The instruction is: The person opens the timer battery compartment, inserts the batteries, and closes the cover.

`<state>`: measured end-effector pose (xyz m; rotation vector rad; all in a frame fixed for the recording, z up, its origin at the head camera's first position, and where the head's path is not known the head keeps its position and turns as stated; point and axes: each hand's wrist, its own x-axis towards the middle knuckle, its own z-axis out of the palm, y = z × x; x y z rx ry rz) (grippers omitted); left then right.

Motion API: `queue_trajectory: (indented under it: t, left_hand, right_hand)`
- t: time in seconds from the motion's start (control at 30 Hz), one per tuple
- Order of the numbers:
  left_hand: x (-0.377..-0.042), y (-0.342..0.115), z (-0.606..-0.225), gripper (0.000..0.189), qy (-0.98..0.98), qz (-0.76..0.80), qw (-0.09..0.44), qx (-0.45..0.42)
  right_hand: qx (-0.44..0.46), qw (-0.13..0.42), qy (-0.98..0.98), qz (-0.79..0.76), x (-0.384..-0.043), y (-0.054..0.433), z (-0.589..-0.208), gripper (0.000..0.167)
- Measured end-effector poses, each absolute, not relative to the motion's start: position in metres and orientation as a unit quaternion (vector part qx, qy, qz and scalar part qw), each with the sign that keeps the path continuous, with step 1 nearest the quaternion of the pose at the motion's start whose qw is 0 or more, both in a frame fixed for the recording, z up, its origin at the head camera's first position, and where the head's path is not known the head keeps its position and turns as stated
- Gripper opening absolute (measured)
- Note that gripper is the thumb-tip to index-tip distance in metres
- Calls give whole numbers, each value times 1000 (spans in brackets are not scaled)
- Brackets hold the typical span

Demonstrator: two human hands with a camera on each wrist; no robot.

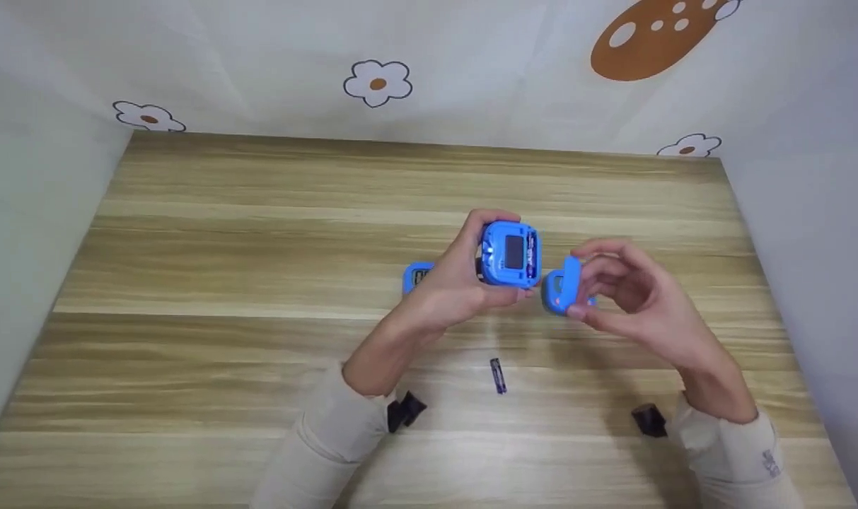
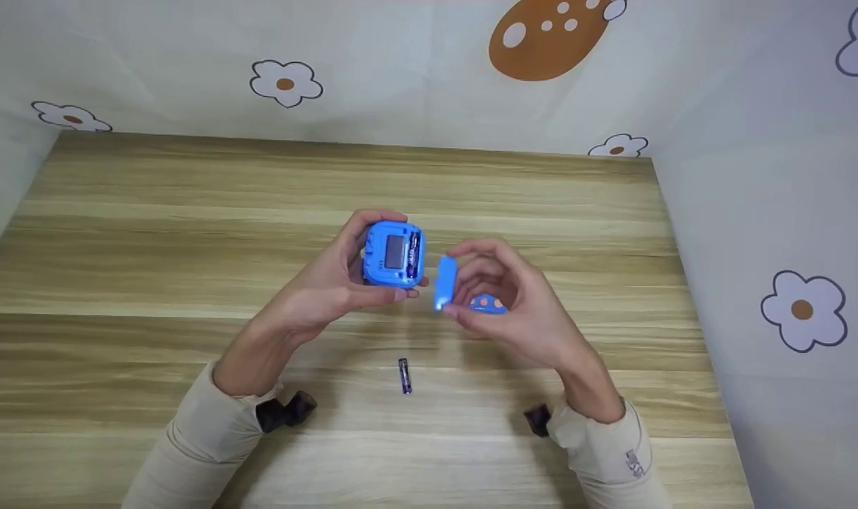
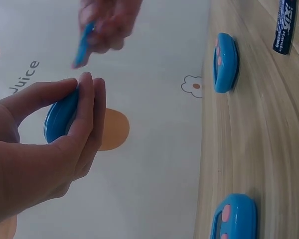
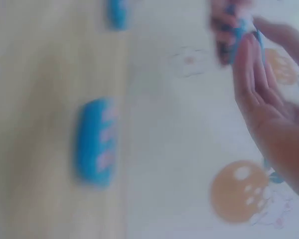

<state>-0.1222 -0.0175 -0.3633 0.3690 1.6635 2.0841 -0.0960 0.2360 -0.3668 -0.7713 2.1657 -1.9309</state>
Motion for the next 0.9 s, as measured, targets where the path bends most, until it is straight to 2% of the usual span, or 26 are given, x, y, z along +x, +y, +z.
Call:
queue_trajectory:
  t: [0.13, 0.3, 0.63, 0.9]
  left_hand:
    - [-120, -18, -364, 77, 589, 763, 227, 139]
    - [-120, -18, -362, 78, 589, 765, 224, 135]
    - [-121, -17, -362, 79, 603, 754, 214, 149]
    - [-121, -15, -363, 77, 597, 761, 209, 147]
  right_hand:
    - [-239, 54, 729, -639, -112, 221, -355, 63]
    - [-218, 63, 763, -606, -120, 215, -348, 60]
    - [-226, 62, 793, -562, -122, 212, -344, 53]
    - [-210, 41, 778, -591, -124, 208, -349, 51]
